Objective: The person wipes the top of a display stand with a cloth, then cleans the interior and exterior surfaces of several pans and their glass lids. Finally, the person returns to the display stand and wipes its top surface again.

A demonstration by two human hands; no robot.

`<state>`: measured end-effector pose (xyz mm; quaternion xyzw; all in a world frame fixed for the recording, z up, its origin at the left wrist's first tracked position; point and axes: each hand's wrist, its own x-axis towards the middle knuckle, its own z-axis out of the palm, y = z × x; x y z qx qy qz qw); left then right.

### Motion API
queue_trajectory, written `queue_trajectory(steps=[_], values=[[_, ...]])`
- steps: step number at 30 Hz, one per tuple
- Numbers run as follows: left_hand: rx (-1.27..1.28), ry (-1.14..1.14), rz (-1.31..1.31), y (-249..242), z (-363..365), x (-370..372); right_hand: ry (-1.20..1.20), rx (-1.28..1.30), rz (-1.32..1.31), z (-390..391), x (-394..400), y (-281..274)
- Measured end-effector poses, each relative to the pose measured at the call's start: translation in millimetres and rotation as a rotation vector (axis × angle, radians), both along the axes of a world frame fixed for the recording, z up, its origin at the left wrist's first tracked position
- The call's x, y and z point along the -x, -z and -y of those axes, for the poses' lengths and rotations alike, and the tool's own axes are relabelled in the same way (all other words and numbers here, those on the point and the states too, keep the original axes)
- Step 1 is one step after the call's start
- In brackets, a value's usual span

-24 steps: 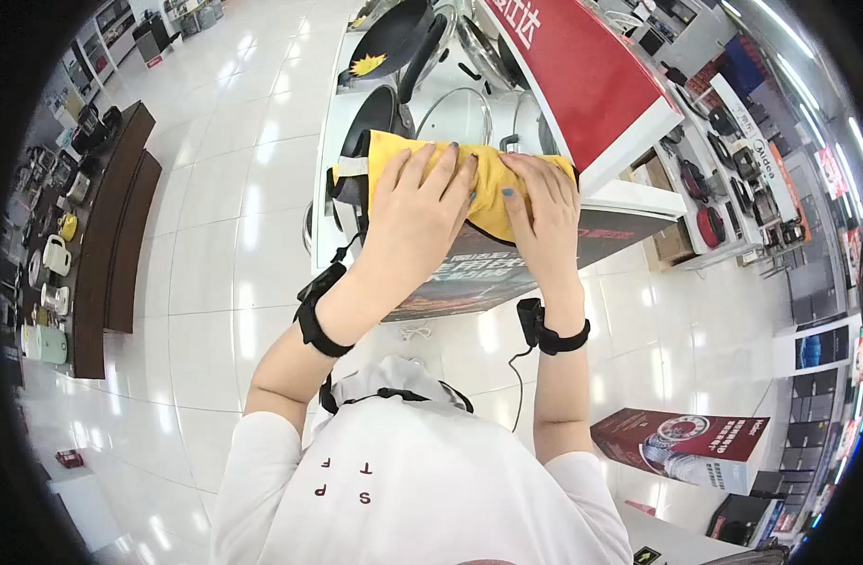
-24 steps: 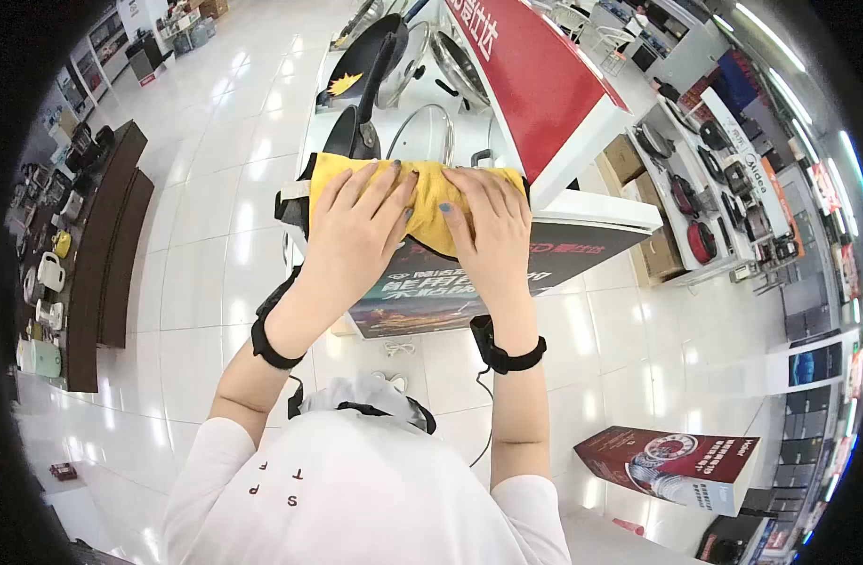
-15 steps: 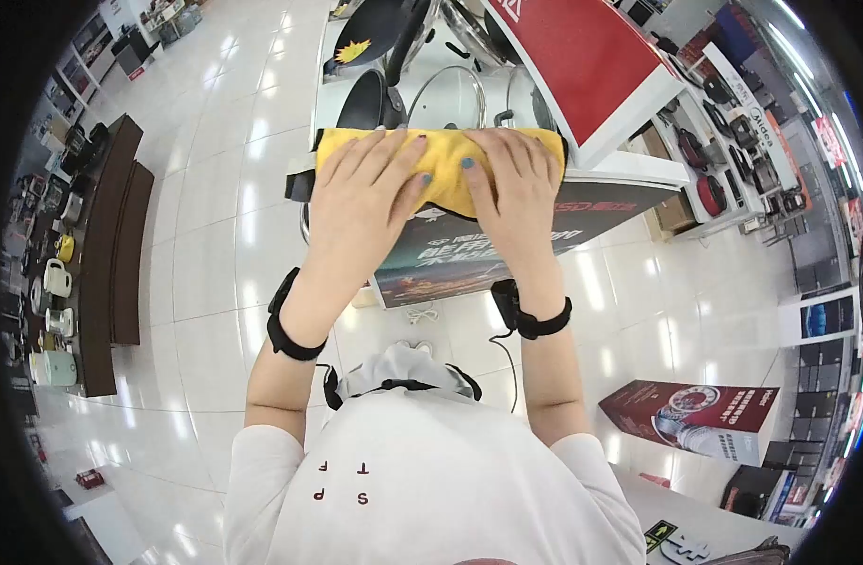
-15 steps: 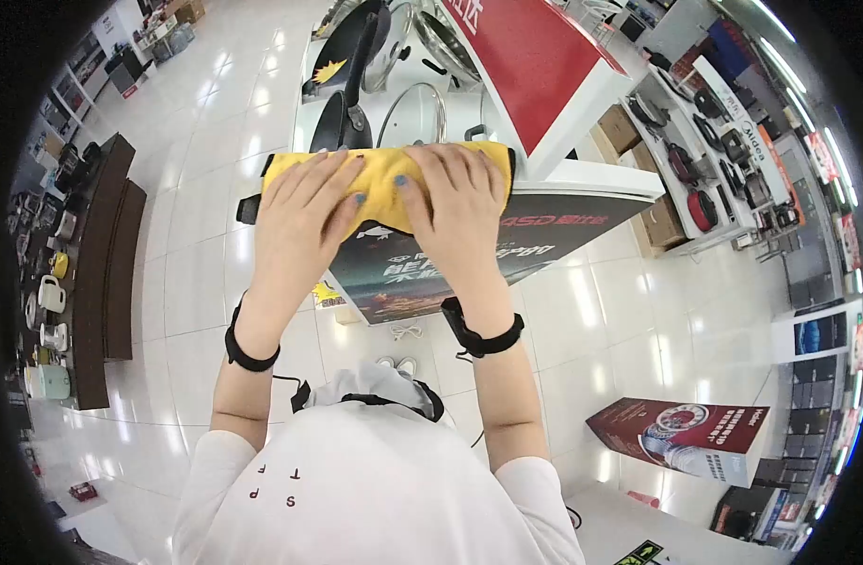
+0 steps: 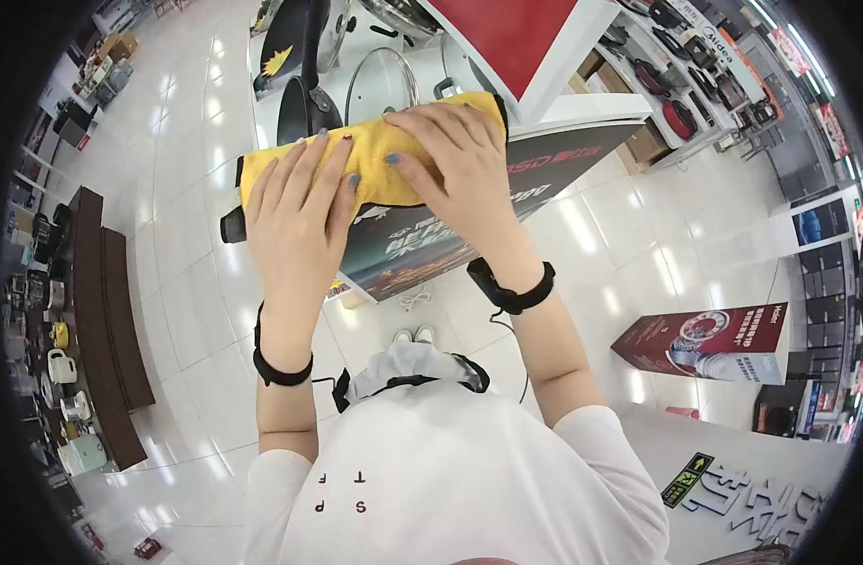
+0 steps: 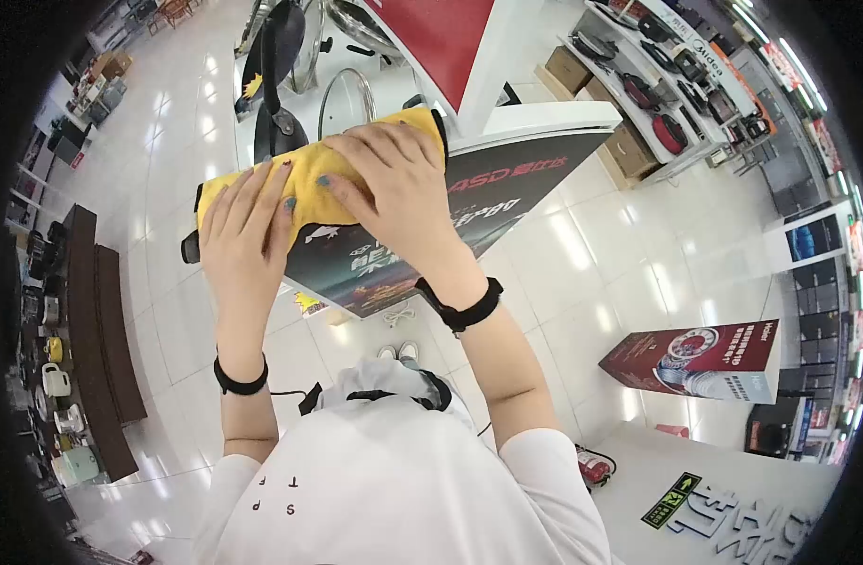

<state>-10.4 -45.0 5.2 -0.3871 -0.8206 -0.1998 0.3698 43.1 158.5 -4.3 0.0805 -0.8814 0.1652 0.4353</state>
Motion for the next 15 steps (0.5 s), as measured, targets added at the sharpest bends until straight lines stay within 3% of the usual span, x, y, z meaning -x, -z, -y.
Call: queue_trajectory(steps=[6, 15], values=[[-0.036, 0.057, 0.005, 3.1, -20.7, -0.7, 0.054, -0.003, -0.023, -22.2, -0.1, 7.5], [-0.024, 0.066, 0.098, 2.6, 24.7, 7.2, 0.048, 0.026, -0.007, 25.7, -0.9, 8.0]])
